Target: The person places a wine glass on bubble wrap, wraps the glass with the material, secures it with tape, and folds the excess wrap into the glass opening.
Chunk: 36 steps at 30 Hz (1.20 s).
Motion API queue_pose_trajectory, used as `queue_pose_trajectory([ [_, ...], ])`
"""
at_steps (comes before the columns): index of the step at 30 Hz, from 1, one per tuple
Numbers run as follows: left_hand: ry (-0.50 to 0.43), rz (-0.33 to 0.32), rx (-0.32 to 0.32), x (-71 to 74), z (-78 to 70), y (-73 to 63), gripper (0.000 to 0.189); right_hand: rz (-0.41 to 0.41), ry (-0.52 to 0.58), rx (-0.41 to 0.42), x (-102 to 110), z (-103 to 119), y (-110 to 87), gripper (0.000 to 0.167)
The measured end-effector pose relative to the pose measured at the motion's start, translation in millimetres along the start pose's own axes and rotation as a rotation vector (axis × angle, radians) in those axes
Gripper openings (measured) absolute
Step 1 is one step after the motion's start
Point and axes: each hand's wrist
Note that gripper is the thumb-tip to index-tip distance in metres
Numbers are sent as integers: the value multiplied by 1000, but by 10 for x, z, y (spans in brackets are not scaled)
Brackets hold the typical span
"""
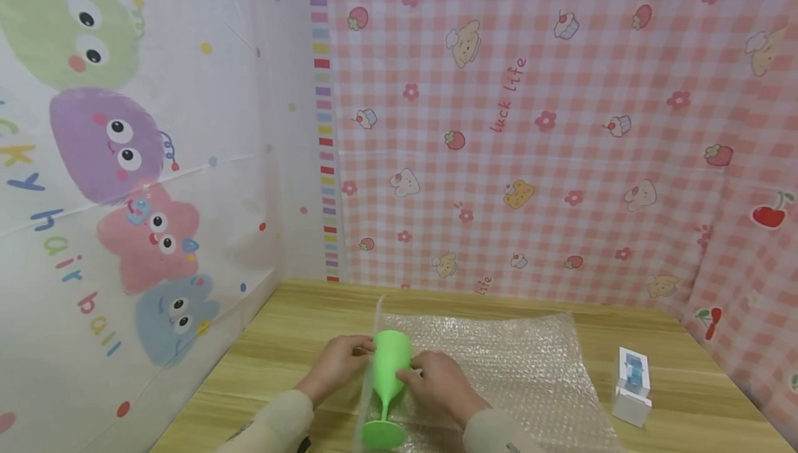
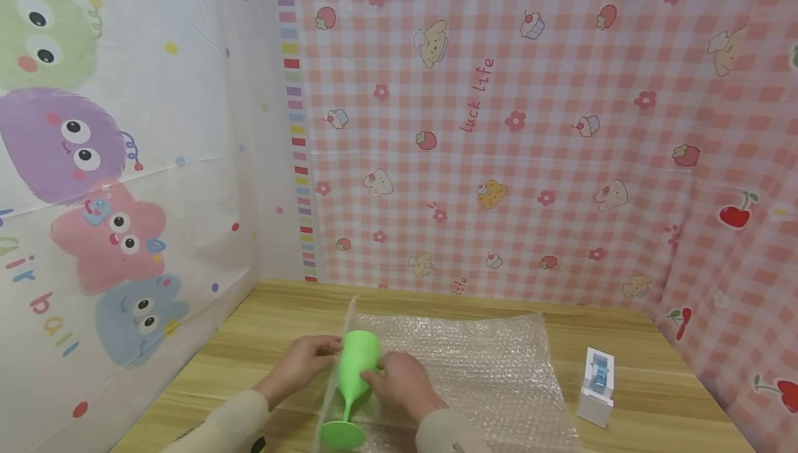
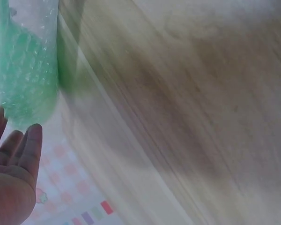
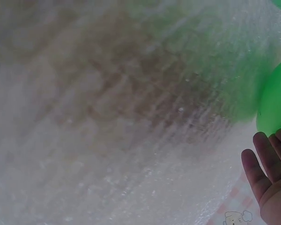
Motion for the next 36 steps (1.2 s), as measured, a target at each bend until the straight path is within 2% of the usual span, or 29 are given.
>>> queue_pose_trajectory([
  [3,31,17,-2,-5,-19,12,19,-2,10,-8,-4,-30,-14,32],
  [10,92,-4,-64,-23,-35,37,20,12,17,-11,10,-60,-27,33],
  [16,130,12,-86,-30,-64,56,21,46,15,-24,41,-62,-45,35],
  [23,240,25,-143,-49,-144,86,21,66,10,-19,74,-82,-84,31],
  [27,282,37,-146,-36,-193,94,19,75,-18,-5,79,-100,-84,32],
  [36,326,34,-196,-55,-247,117,18,69,-59,-63,127,-108,-94,34],
])
Point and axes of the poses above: each hand's wrist, its own y-axis towards the middle knuckle, its own x-axis out of the back of the hand, z = x × y, and after that the axes turned 15 degrees about y, right-handed
